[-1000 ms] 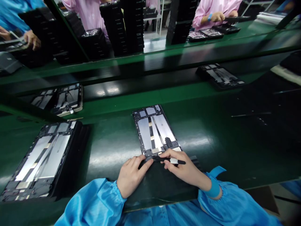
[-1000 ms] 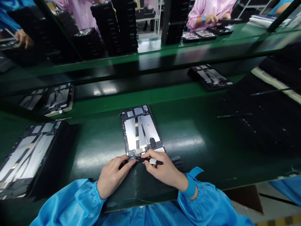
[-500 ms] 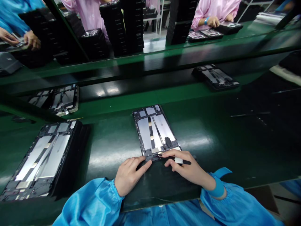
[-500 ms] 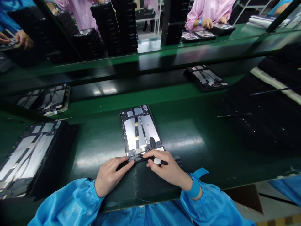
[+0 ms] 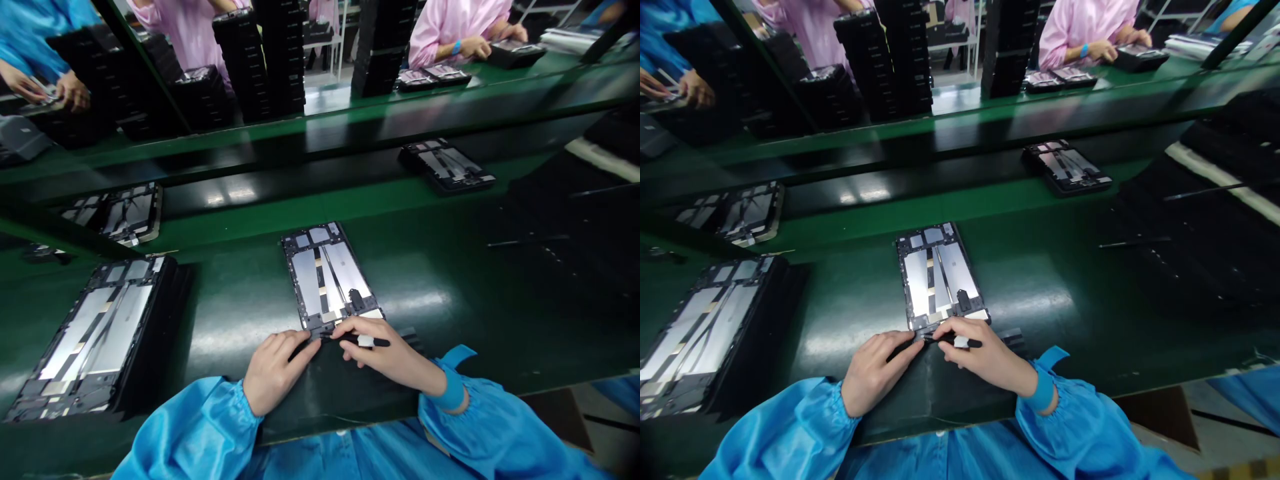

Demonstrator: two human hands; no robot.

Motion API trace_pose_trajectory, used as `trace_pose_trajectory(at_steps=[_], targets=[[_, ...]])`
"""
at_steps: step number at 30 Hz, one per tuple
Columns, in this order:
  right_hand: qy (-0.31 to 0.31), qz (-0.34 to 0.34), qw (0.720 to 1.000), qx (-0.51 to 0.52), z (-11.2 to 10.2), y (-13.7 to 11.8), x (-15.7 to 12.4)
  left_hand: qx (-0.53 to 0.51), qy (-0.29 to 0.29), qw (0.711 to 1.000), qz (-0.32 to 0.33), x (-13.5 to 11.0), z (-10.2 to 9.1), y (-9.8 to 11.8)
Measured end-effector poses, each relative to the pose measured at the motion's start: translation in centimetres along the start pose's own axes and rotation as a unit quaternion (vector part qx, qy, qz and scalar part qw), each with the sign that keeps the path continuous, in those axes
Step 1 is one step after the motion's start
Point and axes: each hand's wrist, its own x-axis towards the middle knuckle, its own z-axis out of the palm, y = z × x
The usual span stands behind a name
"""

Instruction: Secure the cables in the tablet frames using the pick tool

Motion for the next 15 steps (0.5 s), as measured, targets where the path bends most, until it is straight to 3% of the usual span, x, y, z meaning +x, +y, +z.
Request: trace_pose_trajectory(at_steps=[4, 7, 15], targets=[[0.029, 0.079, 0.989, 0.123, 0.3, 1.7, -1.2, -0.041, -0.062, 0.996, 0.041, -1.3, -0.7, 1.9], [0.015, 0.106, 0.983, 0.153, 0.9, 2.5, -2.1, -0.046, -0.095, 0.993, 0.058, -1.6, -0.6, 2.4], [-0.040, 0.085, 0.994, -0.050, 1.3, 1.3, -2.5, -0.051, -0.075, 0.987, 0.131, -1.0, 0.2, 2.6]])
